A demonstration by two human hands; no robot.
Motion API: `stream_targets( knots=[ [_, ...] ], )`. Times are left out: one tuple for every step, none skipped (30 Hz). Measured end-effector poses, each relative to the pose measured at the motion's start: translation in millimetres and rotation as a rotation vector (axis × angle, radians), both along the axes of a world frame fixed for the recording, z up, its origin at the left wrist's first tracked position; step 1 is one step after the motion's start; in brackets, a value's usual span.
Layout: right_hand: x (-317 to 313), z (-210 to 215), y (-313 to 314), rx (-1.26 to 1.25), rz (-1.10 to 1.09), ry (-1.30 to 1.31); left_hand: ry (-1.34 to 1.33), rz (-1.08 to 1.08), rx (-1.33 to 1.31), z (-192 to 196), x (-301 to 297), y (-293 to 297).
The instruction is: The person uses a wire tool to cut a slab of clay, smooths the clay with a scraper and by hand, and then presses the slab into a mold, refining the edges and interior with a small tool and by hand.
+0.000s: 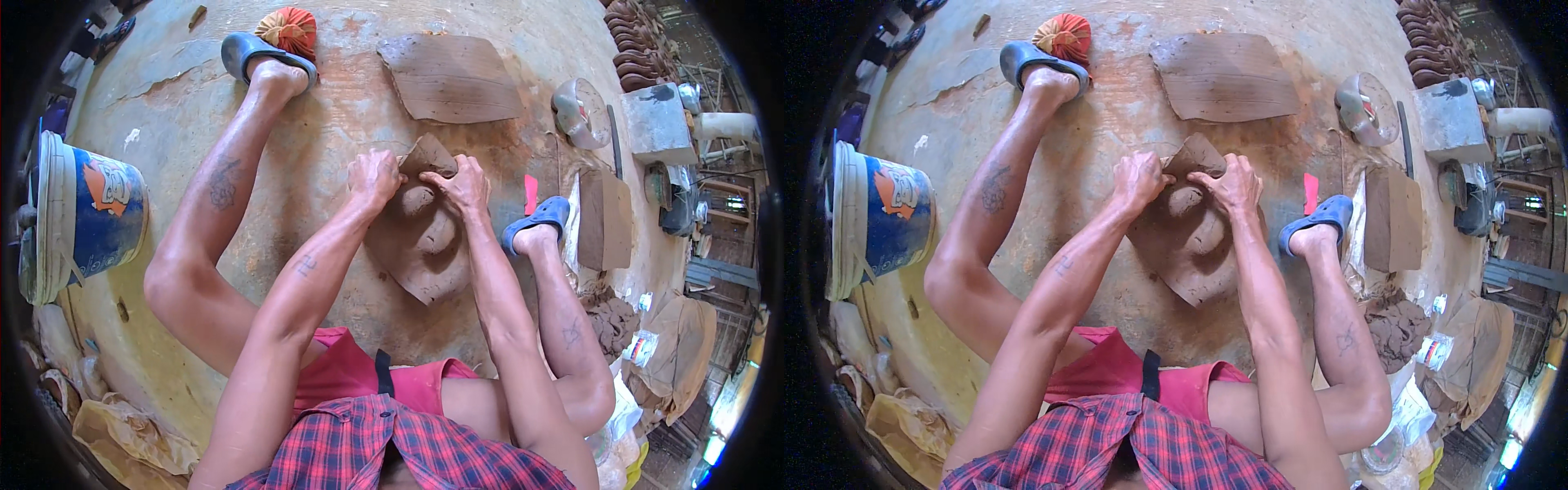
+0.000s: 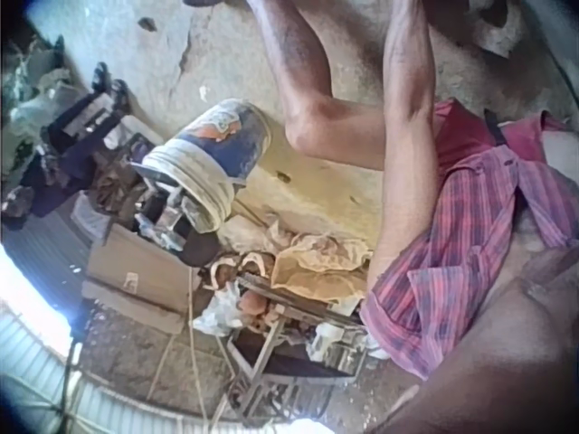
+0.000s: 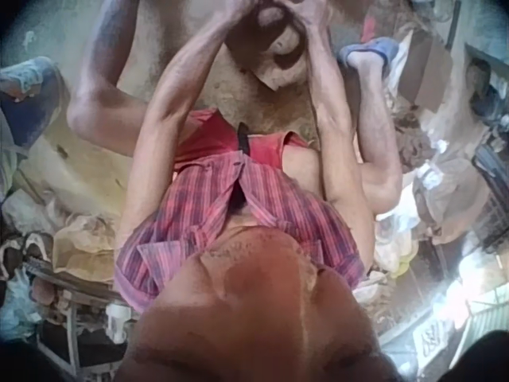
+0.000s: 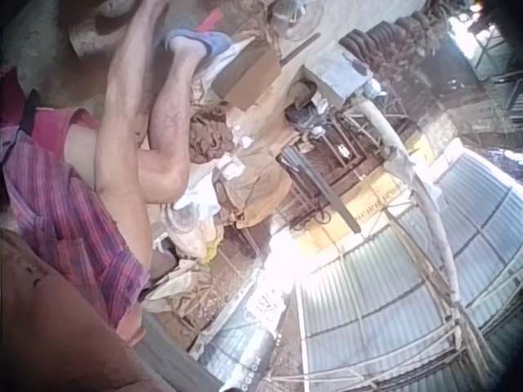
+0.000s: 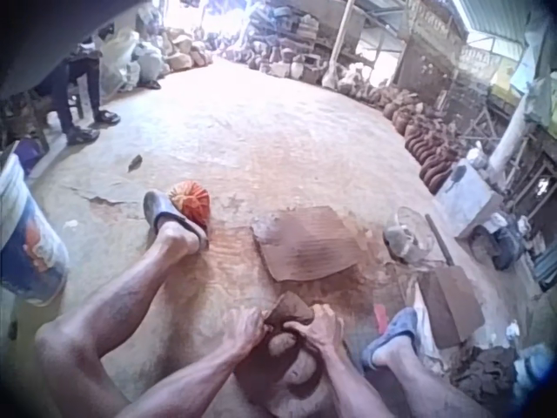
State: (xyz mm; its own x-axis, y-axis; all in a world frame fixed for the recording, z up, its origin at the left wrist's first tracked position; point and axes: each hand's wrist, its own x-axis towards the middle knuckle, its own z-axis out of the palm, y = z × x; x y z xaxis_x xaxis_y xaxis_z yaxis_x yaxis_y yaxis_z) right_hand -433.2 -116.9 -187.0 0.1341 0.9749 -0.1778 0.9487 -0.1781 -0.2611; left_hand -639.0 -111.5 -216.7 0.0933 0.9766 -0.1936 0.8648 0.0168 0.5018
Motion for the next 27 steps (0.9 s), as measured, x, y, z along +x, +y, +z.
stream_targets(
  knots=[
    [1.3,-9.0,-5.3,-0.008,-0.004,-0.003,-0.012,0.008,0.015,-2.3,2.5,-2.5],
    [6.2,-15.2,-4.5,0.117,0.037,0.008,-0.025,0.0,0.028,-3.1,6.7,-0.9],
    [13.9,-19.4,-2.5,0.24,0.079,0.018,-0.06,-0.022,0.034,-4.4,8.7,-1.7],
    [8.9,-15.5,1.0,0.243,0.083,0.025,-0.074,-0.034,0.03,-4.9,4.2,-2.3],
    [5.1,-10.7,5.1,0.204,0.104,0.01,-0.069,-0.029,0.033,-4.9,3.3,0.5],
    [1.7,-5.6,9.5,0.165,0.126,-0.005,-0.072,-0.04,0.072,-4.7,3.8,4.0],
    [-2.9,-2.9,6.8,0.113,0.144,-0.017,-0.073,-0.054,0.097,-7.9,2.9,0.8],
    [-6.5,-2.0,7.7,0.123,0.125,-0.003,-0.065,-0.052,0.085,-11.9,0.8,-1.0],
    [-11.5,-7.6,3.0,0.113,0.126,0.006,-0.065,-0.052,0.061,-14.8,-1.8,-1.6],
    [-13.1,-8.9,2.5,0.142,0.113,-0.003,-0.075,-0.053,0.055,-13.3,-1.3,2.5],
    [-14.3,-9.6,1.8,0.172,0.101,-0.012,-0.077,-0.049,0.063,-11.8,-2.7,2.9],
    [-14.9,-9.6,0.8,0.143,0.1,0.01,-0.099,-0.056,0.014,-10.4,-5.7,1.1],
    [-9.1,-9.1,3.2,0.164,0.1,0.002,-0.124,-0.069,-0.021,-4.3,-5.5,3.5],
    [0.7,-12.7,4.9,0.193,0.152,0.025,-0.129,-0.074,-0.009,6.9,-3.1,3.0],
    [10.2,-16.4,8.9,0.222,0.204,0.045,-0.155,-0.097,-0.024,18.1,-0.9,1.8],
    [5.3,-13.2,8.6,0.185,0.207,0.057,-0.168,-0.109,-0.061,21.5,-5.1,-4.9],
    [-7.2,-6.1,6.2,0.164,0.212,0.072,-0.157,-0.1,-0.083,12.3,-10.7,-12.4],
    [-19.9,0.7,6.1,0.059,0.173,0.068,-0.1,-0.059,-0.085,3.1,-15.5,-18.6],
    [-24.0,8.7,9.6,-0.025,0.129,0.05,-0.054,-0.027,-0.065,3.8,-15.7,-15.5],
    [-22.9,8.3,6.1,-0.031,0.108,0.037,-0.053,-0.029,-0.065,4.5,-16.0,-10.9],
    [-22.3,1.9,6.9,-0.031,0.106,0.038,-0.062,-0.036,-0.072,5.5,-16.2,-5.5],
    [-25.0,0.0,10.5,0.048,0.112,0.057,-0.072,-0.04,-0.07,8.2,-17.0,-1.3],
    [-26.2,-0.6,13.6,0.128,0.118,0.077,-0.071,-0.037,-0.06,6.6,-18.3,-1.2],
    [-24.5,0.2,12.8,0.138,0.122,0.078,-0.097,-0.055,-0.063,2.7,-20.3,-2.9],
    [-25.6,3.9,6.1,0.149,0.166,-0.028,-0.123,-0.076,-0.075,5.3,-21.8,-7.1],
    [-27.8,8.5,3.0,0.159,0.21,-0.134,-0.099,-0.047,0.023,7.9,-19.5,-11.6],
    [-30.0,11.1,9.6,0.158,0.212,-0.132,-0.096,-0.044,0.022,10.9,-20.6,-5.7]
  ],
)
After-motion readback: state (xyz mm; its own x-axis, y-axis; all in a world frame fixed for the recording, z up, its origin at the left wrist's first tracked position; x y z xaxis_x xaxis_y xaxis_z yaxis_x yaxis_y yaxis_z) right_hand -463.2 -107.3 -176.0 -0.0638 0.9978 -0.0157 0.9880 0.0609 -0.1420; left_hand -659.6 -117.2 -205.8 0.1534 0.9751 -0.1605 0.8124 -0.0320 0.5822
